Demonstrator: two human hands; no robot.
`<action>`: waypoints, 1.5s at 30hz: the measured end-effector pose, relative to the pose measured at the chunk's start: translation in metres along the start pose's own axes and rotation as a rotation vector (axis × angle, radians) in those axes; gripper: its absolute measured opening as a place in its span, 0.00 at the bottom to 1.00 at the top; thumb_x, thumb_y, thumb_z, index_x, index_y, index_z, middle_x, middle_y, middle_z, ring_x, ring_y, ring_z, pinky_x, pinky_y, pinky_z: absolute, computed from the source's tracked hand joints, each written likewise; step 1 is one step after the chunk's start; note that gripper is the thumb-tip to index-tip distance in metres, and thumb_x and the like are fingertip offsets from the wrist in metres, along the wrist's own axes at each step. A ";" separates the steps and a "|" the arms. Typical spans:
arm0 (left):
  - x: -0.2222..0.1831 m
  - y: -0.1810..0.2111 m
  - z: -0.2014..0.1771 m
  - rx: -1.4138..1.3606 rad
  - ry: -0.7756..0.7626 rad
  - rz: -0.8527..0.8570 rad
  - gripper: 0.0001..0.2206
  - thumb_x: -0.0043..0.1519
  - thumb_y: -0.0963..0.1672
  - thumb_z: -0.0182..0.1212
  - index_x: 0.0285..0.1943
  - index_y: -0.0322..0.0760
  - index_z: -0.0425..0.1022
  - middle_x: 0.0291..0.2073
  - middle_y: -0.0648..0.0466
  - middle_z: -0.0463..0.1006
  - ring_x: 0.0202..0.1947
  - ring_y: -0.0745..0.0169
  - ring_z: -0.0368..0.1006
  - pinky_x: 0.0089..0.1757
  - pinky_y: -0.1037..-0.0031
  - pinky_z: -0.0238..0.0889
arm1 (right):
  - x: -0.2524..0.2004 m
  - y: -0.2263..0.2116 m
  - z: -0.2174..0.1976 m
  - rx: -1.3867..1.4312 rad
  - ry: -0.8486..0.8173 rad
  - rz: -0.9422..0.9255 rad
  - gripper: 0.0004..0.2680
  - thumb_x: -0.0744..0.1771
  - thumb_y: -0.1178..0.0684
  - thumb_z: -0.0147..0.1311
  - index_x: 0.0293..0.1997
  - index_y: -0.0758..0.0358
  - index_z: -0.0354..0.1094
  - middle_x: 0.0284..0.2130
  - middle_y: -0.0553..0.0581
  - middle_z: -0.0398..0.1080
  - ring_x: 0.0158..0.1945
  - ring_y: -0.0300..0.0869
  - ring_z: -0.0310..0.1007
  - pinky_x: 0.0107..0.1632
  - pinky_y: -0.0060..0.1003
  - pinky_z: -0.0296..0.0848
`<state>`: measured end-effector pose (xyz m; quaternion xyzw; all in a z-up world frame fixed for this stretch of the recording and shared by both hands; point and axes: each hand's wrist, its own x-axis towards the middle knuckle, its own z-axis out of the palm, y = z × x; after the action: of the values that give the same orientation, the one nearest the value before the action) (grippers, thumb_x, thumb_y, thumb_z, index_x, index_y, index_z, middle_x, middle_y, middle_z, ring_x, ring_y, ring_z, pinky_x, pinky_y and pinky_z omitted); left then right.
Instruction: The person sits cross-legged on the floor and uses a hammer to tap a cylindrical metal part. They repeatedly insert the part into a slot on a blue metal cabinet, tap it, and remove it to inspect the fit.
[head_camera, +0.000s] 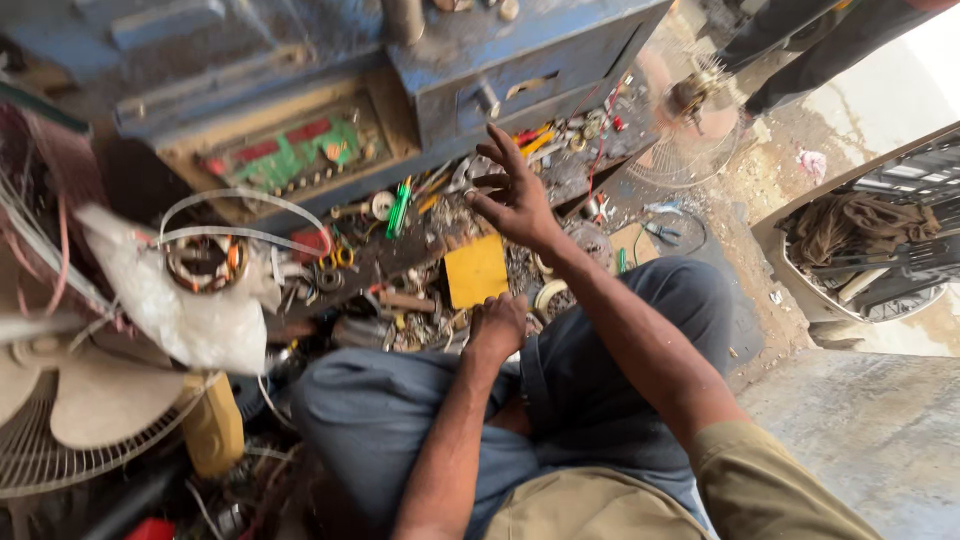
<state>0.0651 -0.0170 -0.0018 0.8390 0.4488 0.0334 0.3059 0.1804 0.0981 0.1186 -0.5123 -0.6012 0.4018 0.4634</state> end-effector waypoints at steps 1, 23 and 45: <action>-0.005 0.000 0.006 -0.010 0.013 0.013 0.18 0.56 0.48 0.70 0.49 0.34 0.72 0.45 0.38 0.77 0.49 0.33 0.74 0.47 0.49 0.68 | -0.006 0.004 0.002 -0.026 -0.027 0.025 0.35 0.66 0.58 0.63 0.79 0.51 0.38 0.69 0.69 0.58 0.59 0.54 0.76 0.55 0.45 0.82; 0.005 0.012 0.004 -0.077 -0.207 -0.018 0.18 0.57 0.48 0.70 0.49 0.34 0.74 0.49 0.39 0.78 0.53 0.38 0.74 0.53 0.53 0.66 | -0.007 0.020 -0.007 -0.186 0.194 -0.093 0.36 0.64 0.53 0.65 0.79 0.50 0.41 0.75 0.68 0.43 0.62 0.56 0.73 0.49 0.42 0.82; -0.001 -0.015 0.005 -0.179 0.171 0.223 0.22 0.59 0.45 0.69 0.58 0.32 0.68 0.45 0.38 0.78 0.48 0.32 0.74 0.48 0.52 0.68 | -0.013 0.035 0.001 -0.345 0.205 -0.134 0.38 0.62 0.49 0.66 0.80 0.46 0.40 0.78 0.72 0.37 0.75 0.68 0.53 0.71 0.56 0.65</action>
<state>0.0551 -0.0140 -0.0143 0.8471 0.3725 0.1781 0.3346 0.1883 0.0901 0.0827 -0.5813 -0.6435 0.2070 0.4529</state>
